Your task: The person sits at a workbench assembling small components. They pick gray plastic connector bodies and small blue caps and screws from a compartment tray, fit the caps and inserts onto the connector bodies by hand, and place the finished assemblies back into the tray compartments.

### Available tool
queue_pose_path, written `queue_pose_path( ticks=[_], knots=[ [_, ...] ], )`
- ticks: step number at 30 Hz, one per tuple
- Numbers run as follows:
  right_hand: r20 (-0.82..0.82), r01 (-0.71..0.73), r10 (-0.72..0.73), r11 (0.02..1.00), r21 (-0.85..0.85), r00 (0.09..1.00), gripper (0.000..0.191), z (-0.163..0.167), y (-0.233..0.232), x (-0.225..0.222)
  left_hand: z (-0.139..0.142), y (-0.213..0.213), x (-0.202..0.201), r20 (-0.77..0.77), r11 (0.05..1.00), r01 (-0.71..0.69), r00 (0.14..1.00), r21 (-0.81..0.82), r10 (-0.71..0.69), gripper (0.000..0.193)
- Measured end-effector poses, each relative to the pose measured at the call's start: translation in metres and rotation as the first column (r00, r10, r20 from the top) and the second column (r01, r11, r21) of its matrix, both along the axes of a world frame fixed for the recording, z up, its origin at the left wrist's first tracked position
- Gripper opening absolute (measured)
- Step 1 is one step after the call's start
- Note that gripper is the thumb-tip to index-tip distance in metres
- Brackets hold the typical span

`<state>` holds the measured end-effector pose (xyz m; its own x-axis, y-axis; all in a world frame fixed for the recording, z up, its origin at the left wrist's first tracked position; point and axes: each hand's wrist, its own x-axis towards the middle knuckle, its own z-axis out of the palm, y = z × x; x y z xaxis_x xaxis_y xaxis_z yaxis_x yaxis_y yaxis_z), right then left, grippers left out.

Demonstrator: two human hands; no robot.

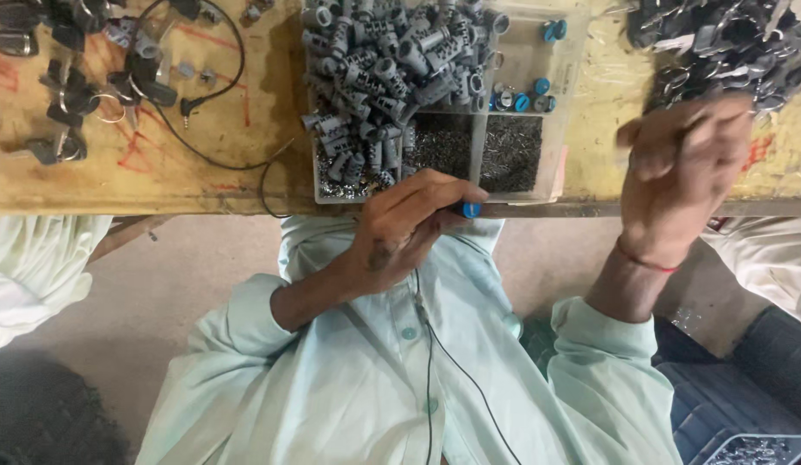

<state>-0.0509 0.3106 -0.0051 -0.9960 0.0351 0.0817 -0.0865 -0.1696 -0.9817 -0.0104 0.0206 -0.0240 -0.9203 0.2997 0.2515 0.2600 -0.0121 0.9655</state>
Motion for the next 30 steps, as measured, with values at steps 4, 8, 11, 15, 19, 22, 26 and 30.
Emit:
queue_pose_path(
  ticks=[4, 8, 11, 15, 19, 22, 26, 30],
  knots=[
    [0.185, -0.244, 0.167, 0.781, 0.574, 0.969, 0.013, 0.023, -0.062, 0.046, 0.001, 0.000, -0.001, -0.117, 0.998, -0.011, 0.993, -0.055, 0.004, 0.037],
    [0.009, -0.206, 0.363, 0.506, 0.837, 0.932, 0.036, 0.026, -0.082, 0.051, 0.000, -0.008, 0.003, -0.294, 0.967, -0.105, 0.955, -0.234, 0.033, 0.038],
    [0.036, -0.220, 0.465, 0.349, 0.911, 0.885, 0.053, 0.029, -0.085, 0.050, -0.006, -0.014, 0.007, -0.426, 0.926, -0.089, 0.901, -0.366, -0.082, 0.044],
    [0.136, -0.304, 0.512, 0.260, 0.916, 0.848, 0.066, 0.034, -0.084, 0.055, -0.007, -0.004, 0.014, -0.172, 0.980, 0.068, 0.980, -0.186, -0.101, 0.037],
    [0.277, -0.332, 0.184, 0.506, 0.796, 0.943, 0.061, 0.021, -0.058, 0.049, 0.007, 0.001, 0.014, 0.157, 0.997, 0.075, 0.985, -0.011, -0.072, 0.055],
    [-0.151, 0.204, -0.151, 0.457, 0.866, 0.977, 0.043, -0.002, -0.033, 0.030, 0.019, -0.025, 0.010, 0.004, 0.969, -0.092, 0.995, -0.228, 0.096, 0.040],
    [-0.140, 0.137, 0.060, 0.052, 0.989, 0.988, 0.038, -0.009, -0.022, 0.012, 0.029, -0.068, 0.017, -0.160, 0.625, -0.248, 0.968, -0.740, 0.194, 0.015],
    [0.333, -0.222, -0.154, 0.485, 0.846, 0.930, 0.013, 0.016, -0.055, 0.009, 0.022, -0.073, 0.014, -0.128, 0.552, -0.145, 0.989, -0.821, 0.071, 0.019]
  ],
)
